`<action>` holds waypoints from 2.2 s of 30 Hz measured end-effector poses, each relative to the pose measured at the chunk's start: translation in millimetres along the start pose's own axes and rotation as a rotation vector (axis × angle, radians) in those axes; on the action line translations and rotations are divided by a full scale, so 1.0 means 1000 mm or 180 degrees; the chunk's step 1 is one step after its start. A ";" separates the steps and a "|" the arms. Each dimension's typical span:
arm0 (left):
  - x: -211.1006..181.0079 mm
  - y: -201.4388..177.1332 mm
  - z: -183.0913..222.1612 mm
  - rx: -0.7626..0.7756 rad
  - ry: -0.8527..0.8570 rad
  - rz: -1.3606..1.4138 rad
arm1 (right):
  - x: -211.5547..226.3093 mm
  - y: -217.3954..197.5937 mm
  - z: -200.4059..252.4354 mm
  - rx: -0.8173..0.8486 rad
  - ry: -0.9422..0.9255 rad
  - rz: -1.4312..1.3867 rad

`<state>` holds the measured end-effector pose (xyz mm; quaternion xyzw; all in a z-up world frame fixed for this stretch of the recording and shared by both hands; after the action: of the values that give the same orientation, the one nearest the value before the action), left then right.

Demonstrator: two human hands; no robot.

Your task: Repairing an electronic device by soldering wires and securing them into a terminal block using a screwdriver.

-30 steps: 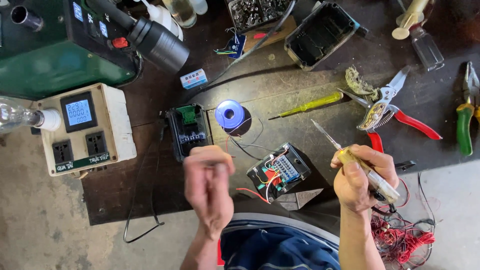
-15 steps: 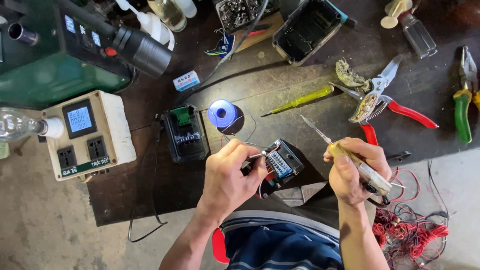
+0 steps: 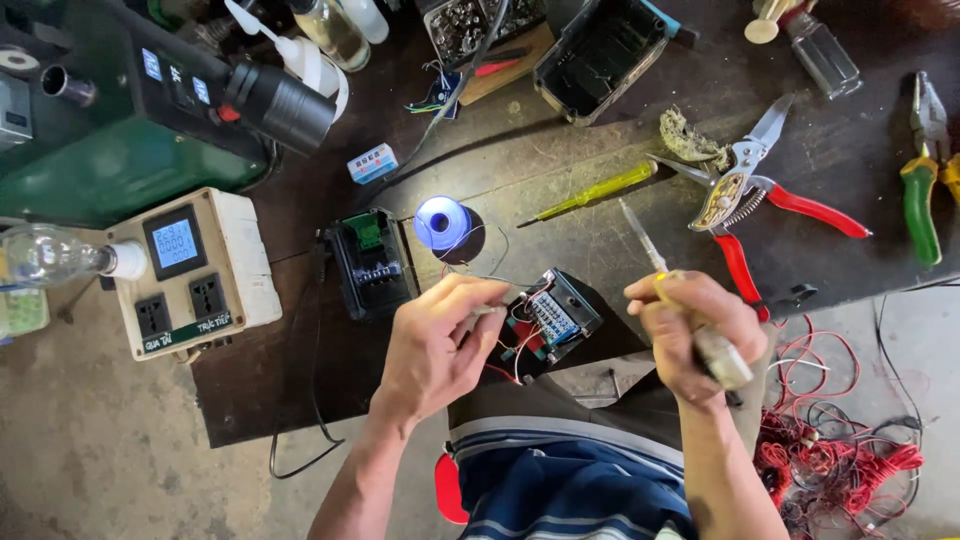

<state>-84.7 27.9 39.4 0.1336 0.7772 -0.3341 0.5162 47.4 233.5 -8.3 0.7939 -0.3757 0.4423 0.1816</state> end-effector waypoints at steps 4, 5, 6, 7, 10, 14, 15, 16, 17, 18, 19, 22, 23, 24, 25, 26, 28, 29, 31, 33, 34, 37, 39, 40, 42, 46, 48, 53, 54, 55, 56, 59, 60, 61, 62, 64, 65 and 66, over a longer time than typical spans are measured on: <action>0.000 0.007 0.005 0.0173 0.0060 0.0065 | 0.008 0.006 0.007 0.0553 -0.0256 0.0360; 0.002 0.008 0.007 0.0200 0.0042 0.0074 | 0.015 0.007 0.011 0.0495 -0.0509 0.0451; 0.004 0.009 0.008 0.0227 0.0024 0.0083 | 0.021 0.007 0.016 0.0437 -0.0762 0.0543; 0.004 0.009 0.008 0.0229 0.0026 0.0088 | 0.020 0.008 0.017 0.0437 -0.0763 0.0548; 0.001 0.010 0.008 0.0364 0.0145 -0.0086 | 0.023 0.006 0.019 0.0349 -0.0942 0.0606; 0.011 0.008 0.001 0.0461 -0.0152 0.0272 | 0.019 0.010 0.018 0.0531 -0.0811 0.0715; 0.020 0.009 0.000 0.0498 -0.0381 0.0622 | 0.019 0.009 0.018 0.0542 -0.0785 0.0731; 0.021 0.007 -0.007 0.0487 -0.0383 0.0626 | 0.018 0.010 0.020 0.0554 -0.0789 0.0729; 0.029 0.008 -0.013 0.0600 -0.0695 0.0627 | 0.019 0.010 0.021 0.0500 -0.0849 0.0710; 0.037 0.009 -0.019 0.0713 -0.1008 0.0628 | 0.019 0.009 0.021 0.0446 -0.0909 0.0691; 0.036 0.009 -0.023 0.0722 -0.1000 0.0626 | 0.019 0.009 0.021 0.0435 -0.0912 0.0697; 0.041 0.013 -0.030 0.0863 -0.1365 0.0761 | 0.018 0.008 0.021 0.0424 -0.0898 0.0655; 0.043 0.015 -0.030 0.0961 -0.1486 0.0738 | 0.018 0.008 0.021 0.0414 -0.0914 0.0640; 0.045 0.016 -0.031 0.1060 -0.1607 0.0715 | 0.018 0.007 0.022 0.0404 -0.0930 0.0624; 0.043 0.014 -0.034 0.1058 -0.1618 0.0712 | 0.015 0.006 0.024 0.0407 -0.0920 0.0618; 0.041 0.015 -0.035 0.1178 -0.1662 0.0632 | 0.013 0.004 0.026 0.0412 -0.0946 0.0601; 0.039 0.015 -0.039 0.1312 -0.1706 0.0543 | 0.011 0.003 0.027 0.0403 -0.0964 0.0586; 0.039 0.017 -0.041 0.1403 -0.1700 0.0441 | 0.012 0.004 0.026 0.0415 -0.0971 0.0578; 0.042 0.020 -0.042 0.1503 -0.1701 0.0341 | 0.011 0.004 0.025 0.0424 -0.0965 0.0576; 0.049 0.022 -0.043 0.1542 -0.1677 0.0204 | 0.011 0.005 0.025 0.0448 -0.1017 0.0595; 0.048 0.023 -0.043 0.1547 -0.1689 0.0203 | 0.010 0.004 0.025 0.0449 -0.1005 0.0593; 0.049 0.026 -0.041 0.1563 -0.1753 0.0264 | 0.009 0.004 0.025 0.0509 -0.1009 0.0559; 0.053 0.027 -0.036 0.1471 -0.1830 0.0357 | 0.011 0.006 0.023 0.0513 -0.1019 0.0553; 0.057 0.030 -0.034 0.1470 -0.1845 0.0361 | 0.012 0.006 0.023 0.0522 -0.1006 0.0550; 0.056 0.029 -0.037 0.1214 -0.1479 0.0433 | 0.014 0.006 0.021 0.0552 -0.0980 0.0541; 0.054 0.027 -0.031 0.0952 -0.1316 0.0431 | 0.009 0.006 0.025 0.0649 -0.0978 0.0452; 0.052 0.025 -0.030 0.0813 -0.1107 0.0492 | 0.008 0.005 0.026 0.0598 -0.1017 0.0472; 0.030 0.007 -0.021 0.0579 -0.0918 0.0660 | 0.014 0.009 0.027 0.0484 -0.1152 0.0513; 0.025 0.001 -0.019 0.0461 -0.0889 0.0721 | 0.015 0.010 0.027 0.0450 -0.1169 0.0522; 0.025 0.001 -0.015 0.0435 -0.0884 0.0740 | 0.016 0.008 0.027 0.0477 -0.1186 0.0523; 0.024 -0.003 -0.012 0.0298 -0.0808 0.0711 | 0.015 0.008 0.027 0.0535 -0.1130 0.0529; 0.026 -0.006 0.001 0.0050 -0.0753 0.0798 | 0.008 0.007 0.029 0.0672 -0.0996 0.0486; 0.027 -0.006 0.005 -0.0030 -0.0760 0.0892 | 0.004 0.006 0.030 0.0710 -0.0913 0.0437; 0.030 -0.007 0.007 -0.0039 -0.0758 0.0924 | 0.001 0.005 0.032 0.0733 -0.0922 0.0459; 0.031 -0.007 0.008 -0.0044 -0.0688 0.0933 | -0.002 0.004 0.035 0.0734 -0.0954 0.0479; 0.032 -0.007 0.012 -0.0053 -0.0617 0.0973 | -0.003 0.004 0.038 0.0753 -0.0990 0.0524; 0.030 -0.010 0.014 -0.0159 -0.0508 0.0965 | -0.004 0.004 0.037 0.0757 -0.0922 0.0536; 0.028 -0.012 0.016 -0.0265 -0.0401 0.0958 | -0.004 0.005 0.037 0.0759 -0.0855 0.0548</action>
<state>-91.9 4.5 15.0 0.2057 0.7277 -0.2283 0.6132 63.2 209.2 -32.0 0.8266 -0.4080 0.3877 -0.0040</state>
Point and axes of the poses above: each hand's wrist, its own z-axis away from the middle knuckle, its own y-axis out of the palm, x = y × z, the point moved 8 cm from there along -z, towards the middle knuckle, and after that the axes turned 12 degrees about z, right-handed, at the moved point
